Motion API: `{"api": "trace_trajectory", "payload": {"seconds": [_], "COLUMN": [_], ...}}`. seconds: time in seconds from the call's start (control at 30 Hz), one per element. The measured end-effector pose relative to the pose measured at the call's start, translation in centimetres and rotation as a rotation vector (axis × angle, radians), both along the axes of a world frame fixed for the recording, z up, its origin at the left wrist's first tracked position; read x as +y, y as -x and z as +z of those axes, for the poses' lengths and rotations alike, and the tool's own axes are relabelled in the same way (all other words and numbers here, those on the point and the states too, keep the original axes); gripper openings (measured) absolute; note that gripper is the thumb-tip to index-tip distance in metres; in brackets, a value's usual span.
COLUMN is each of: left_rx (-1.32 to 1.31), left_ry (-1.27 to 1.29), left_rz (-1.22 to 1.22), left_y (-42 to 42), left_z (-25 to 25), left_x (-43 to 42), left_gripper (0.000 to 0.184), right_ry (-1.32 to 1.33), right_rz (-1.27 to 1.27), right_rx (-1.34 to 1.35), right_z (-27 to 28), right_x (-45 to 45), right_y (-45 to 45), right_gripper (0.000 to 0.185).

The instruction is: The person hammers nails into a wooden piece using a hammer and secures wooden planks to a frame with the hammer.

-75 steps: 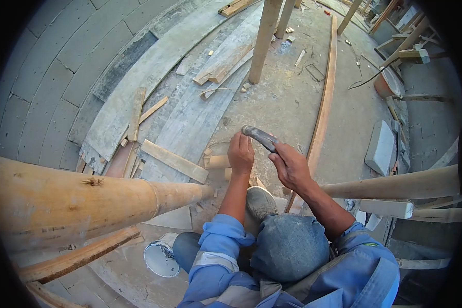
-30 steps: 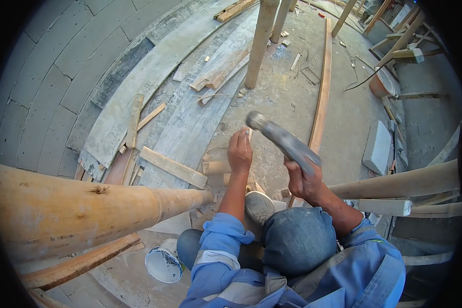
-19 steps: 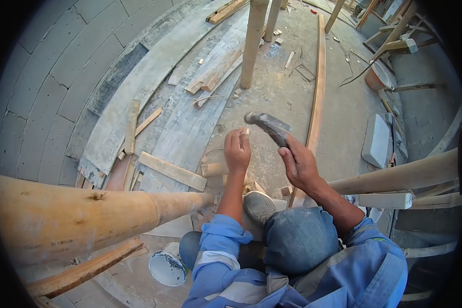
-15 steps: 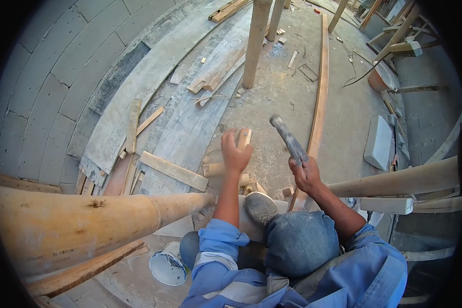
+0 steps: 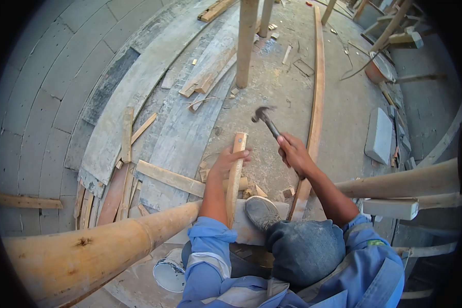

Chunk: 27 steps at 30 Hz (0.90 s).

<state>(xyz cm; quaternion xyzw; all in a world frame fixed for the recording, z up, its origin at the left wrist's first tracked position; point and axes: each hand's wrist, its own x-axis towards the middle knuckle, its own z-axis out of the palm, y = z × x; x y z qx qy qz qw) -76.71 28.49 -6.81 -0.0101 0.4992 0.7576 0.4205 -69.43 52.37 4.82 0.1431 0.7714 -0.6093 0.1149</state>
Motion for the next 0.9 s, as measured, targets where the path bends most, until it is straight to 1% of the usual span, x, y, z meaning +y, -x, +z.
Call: {"api": "trace_trajectory", "payload": {"seconds": [0.07,0.17,0.2,0.3,0.33,0.43,0.53,0.63,0.73,0.83,0.9], "left_rx": [0.042,0.076,0.086,0.096,0.095,0.106,0.114,0.124,0.131,0.153,0.194], "left_ry": [0.012,0.011,0.011,0.015,0.014,-0.009,-0.013,-0.014,-0.010,0.025,0.090], "left_rz": [0.027,0.029,0.029,0.024,0.025,0.031,0.045,0.046,0.045,0.014,-0.011], "left_y": [-0.2,-0.1,-0.1,-0.2,-0.3,-0.3,-0.4,-0.5,-0.3,0.0,0.6], "left_z": [0.7,0.7,0.9,1.0,1.0,0.5,0.3,0.2,-0.1,0.1,0.3], "left_x": [0.3,0.4,0.4,0.3,0.3,0.2,0.3,0.3,0.3,0.3,0.3], "left_gripper": [0.074,0.073,0.072,0.072,0.072,0.071,0.069,0.067,0.068,0.066,0.064], "right_ry": [0.063,0.034,0.030,-0.052,-0.091,-0.005,-0.110,-0.003,-0.089,-0.022,-0.053], "right_rz": [0.019,0.098,0.160,0.377,0.360,0.265,0.389,0.260,0.376,0.254,0.328], "right_rx": [0.008,-0.158,-0.249,-0.368,-0.338,-0.306,-0.335,-0.268,-0.292,-0.259,-0.275], "right_z": [0.6,0.9,0.6,1.5,1.9,1.5,2.7,1.2,1.5,1.1,1.5], "right_x": [0.2,0.9,1.5,3.1,3.0,3.0,2.6,2.0,2.1,1.9,2.1], "right_y": [2.4,5.1,6.1,7.7,7.7,7.5,7.1,6.6,6.4,6.3,6.5], "right_gripper": [0.031,0.031,0.034,0.037,0.040,0.040,0.039,0.037,0.036,0.036,0.036]}}
